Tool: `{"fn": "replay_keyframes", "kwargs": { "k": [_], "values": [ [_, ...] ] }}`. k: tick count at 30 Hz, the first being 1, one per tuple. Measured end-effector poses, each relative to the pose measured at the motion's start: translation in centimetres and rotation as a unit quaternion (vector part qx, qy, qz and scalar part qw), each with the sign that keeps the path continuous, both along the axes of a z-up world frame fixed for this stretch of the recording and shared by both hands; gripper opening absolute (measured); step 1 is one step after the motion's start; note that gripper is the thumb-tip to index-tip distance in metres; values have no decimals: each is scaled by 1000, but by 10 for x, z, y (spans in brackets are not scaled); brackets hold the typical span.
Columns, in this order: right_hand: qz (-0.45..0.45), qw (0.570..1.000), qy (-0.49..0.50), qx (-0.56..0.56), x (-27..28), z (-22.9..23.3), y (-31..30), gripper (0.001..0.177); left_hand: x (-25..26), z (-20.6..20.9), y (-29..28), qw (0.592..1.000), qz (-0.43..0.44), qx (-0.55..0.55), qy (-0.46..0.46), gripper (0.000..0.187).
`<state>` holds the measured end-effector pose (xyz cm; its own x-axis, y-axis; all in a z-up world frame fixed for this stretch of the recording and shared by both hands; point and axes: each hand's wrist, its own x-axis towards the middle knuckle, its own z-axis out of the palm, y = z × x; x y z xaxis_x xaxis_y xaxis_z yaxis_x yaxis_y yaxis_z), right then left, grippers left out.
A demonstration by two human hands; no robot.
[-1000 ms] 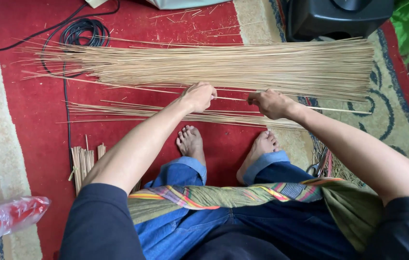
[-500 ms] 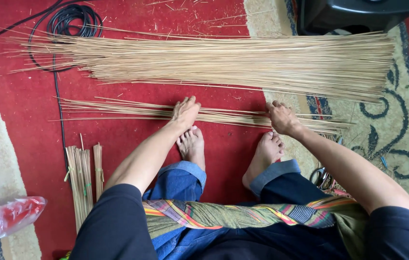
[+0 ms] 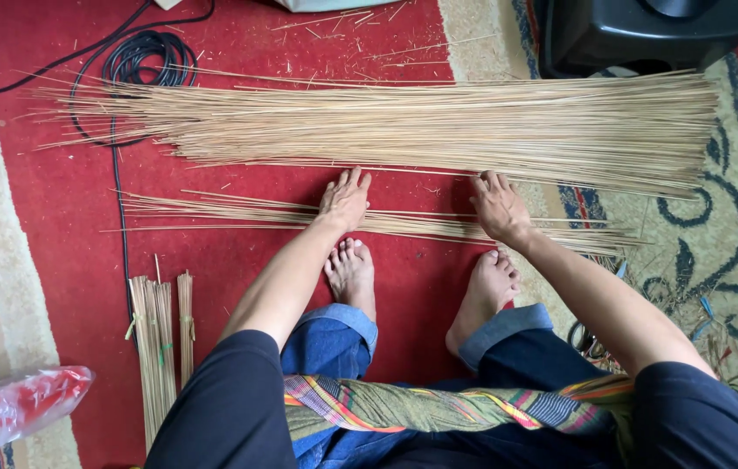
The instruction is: Sorting thin wooden sticks by picking them up from a small pile and placing them into a larger, organized bundle on the floor.
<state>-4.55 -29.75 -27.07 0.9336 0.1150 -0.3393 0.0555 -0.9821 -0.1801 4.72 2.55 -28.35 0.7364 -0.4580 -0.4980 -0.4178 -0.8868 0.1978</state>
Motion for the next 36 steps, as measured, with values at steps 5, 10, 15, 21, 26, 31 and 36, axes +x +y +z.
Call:
{"fn": "replay_keyframes", "kwargs": {
  "k": [5,10,15,21,26,31,36],
  "values": [
    [-35,995,14,-87,12,-18,9,40,8,2,-13,1000,-12,6,16,75],
    [-41,995,4,-95,8,-31,7,32,15,-43,-5,998,-33,45,23,78],
    [-46,992,21,-111,10,-28,10,32,17,-48,-5,997,-42,68,-2,60],
    [-30,990,35,-131,14,-34,-9,38,36,-60,-6,999,-13,44,6,47],
    [20,991,129,-44,21,50,-15,35,51,10,0,998,10,24,65,30],
    [4,992,125,-25,27,110,-21,28,76,60,0,998,40,39,24,19],
    [4,996,89,-32,23,178,-13,32,64,144,13,997,75,3,-32,16]
  ]
}}
